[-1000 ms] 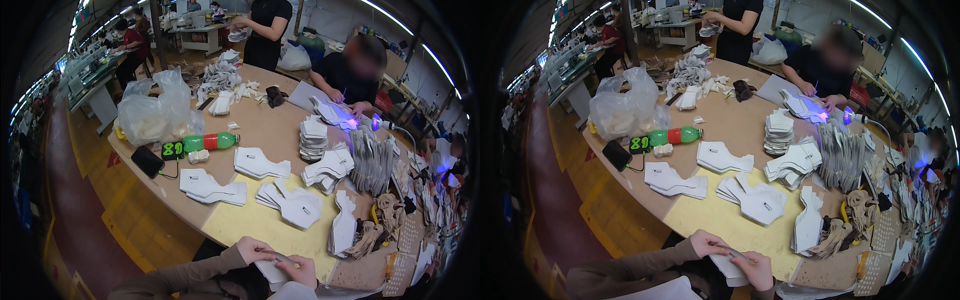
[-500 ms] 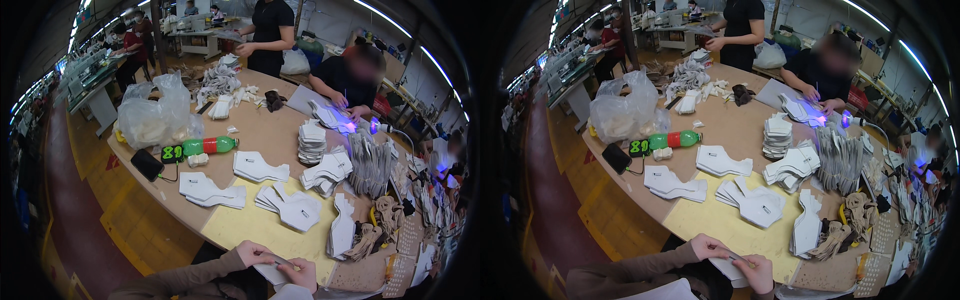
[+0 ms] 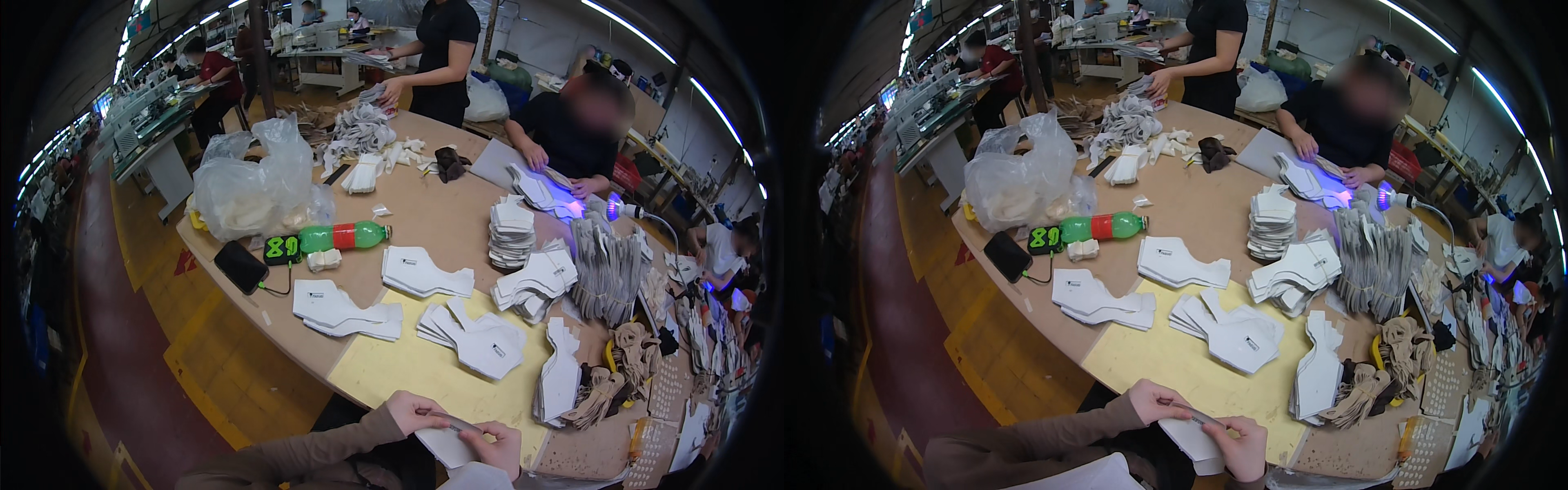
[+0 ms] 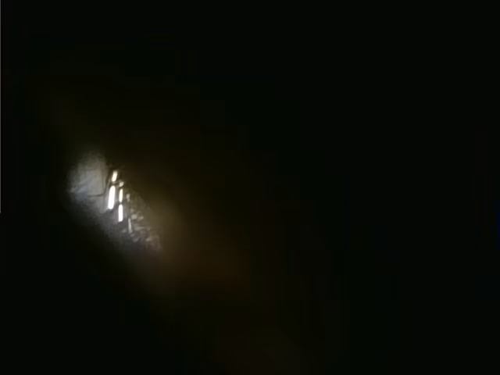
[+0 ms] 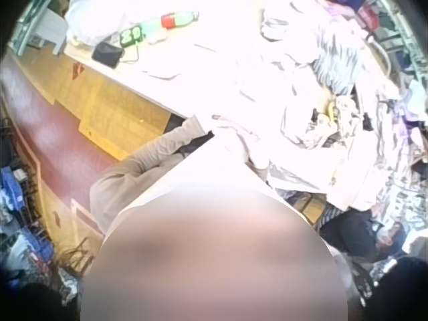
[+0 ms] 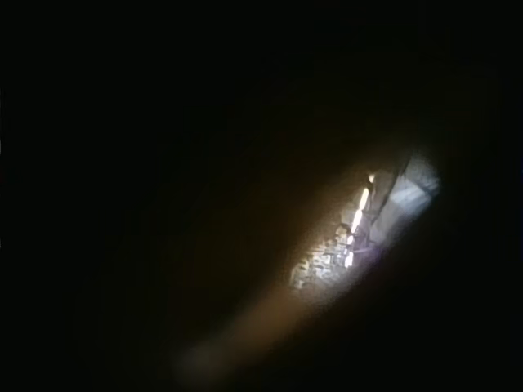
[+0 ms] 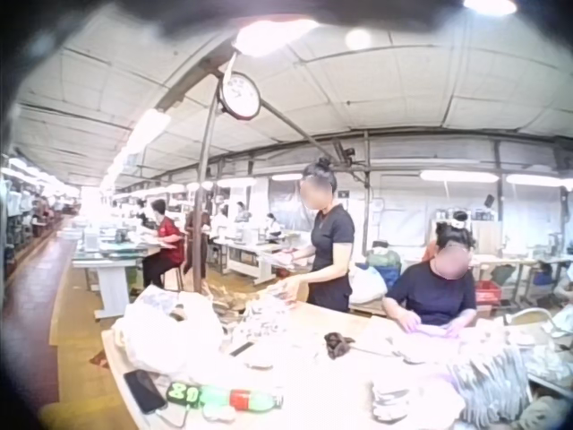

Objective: The person repeatedly picks up white paper cutouts, folds them, and presses small rectangular labels onto them. They handle the items one at a time, stacking finished pieces on the table. Other workers are visible in the background performing similar tasks.

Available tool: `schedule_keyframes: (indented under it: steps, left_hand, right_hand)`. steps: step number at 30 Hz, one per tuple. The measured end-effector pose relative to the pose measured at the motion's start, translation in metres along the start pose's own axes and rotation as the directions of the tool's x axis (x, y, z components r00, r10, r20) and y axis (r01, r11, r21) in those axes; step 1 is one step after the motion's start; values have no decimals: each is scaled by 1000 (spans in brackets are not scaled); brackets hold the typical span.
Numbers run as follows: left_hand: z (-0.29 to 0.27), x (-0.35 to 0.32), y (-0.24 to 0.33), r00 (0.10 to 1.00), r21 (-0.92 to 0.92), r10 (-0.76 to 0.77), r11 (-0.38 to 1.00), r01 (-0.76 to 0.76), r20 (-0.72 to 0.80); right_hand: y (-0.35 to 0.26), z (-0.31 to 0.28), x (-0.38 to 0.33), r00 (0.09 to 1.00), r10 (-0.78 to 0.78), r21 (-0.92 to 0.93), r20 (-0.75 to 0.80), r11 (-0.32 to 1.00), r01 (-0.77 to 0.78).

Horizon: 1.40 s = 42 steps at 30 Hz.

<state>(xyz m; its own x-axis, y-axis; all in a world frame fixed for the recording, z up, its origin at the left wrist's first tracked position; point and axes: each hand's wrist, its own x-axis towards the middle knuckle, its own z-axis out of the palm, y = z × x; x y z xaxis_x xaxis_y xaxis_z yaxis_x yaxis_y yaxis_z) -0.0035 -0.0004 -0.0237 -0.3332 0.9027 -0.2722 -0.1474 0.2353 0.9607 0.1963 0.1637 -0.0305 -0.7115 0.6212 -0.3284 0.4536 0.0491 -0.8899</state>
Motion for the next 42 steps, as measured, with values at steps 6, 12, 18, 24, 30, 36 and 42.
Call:
schedule_keyframes:
  steps: [6,12,18,24,30,36,42]
  left_hand:
    - [5,1,0,994,-132,107,985,-107,-10]
    - [0,3,-7,999,-166,53,985,-54,-8]
    - [6,2,-13,989,-231,87,966,-114,-123]
    - [3,1,-7,991,-145,108,982,-119,-84]
    - [2,2,-5,995,-53,29,998,-34,-97]
    - [3,0,0,988,8,58,998,-57,-141]
    - [5,-1,5,976,69,67,996,-54,-207]
  right_hand:
    - [32,-16,-2,893,-415,-249,175,859,448]
    - [-3,-1,-2,995,-54,219,89,975,34]
    - [-38,12,-2,971,-222,19,-91,974,225]
    - [-36,8,-1,970,-224,-21,-92,975,223]
    - [-34,8,-1,980,-188,-5,-72,982,188]
    - [-35,9,0,973,-214,-14,-87,977,214]
    - [-36,10,2,968,-227,-50,-108,974,223]
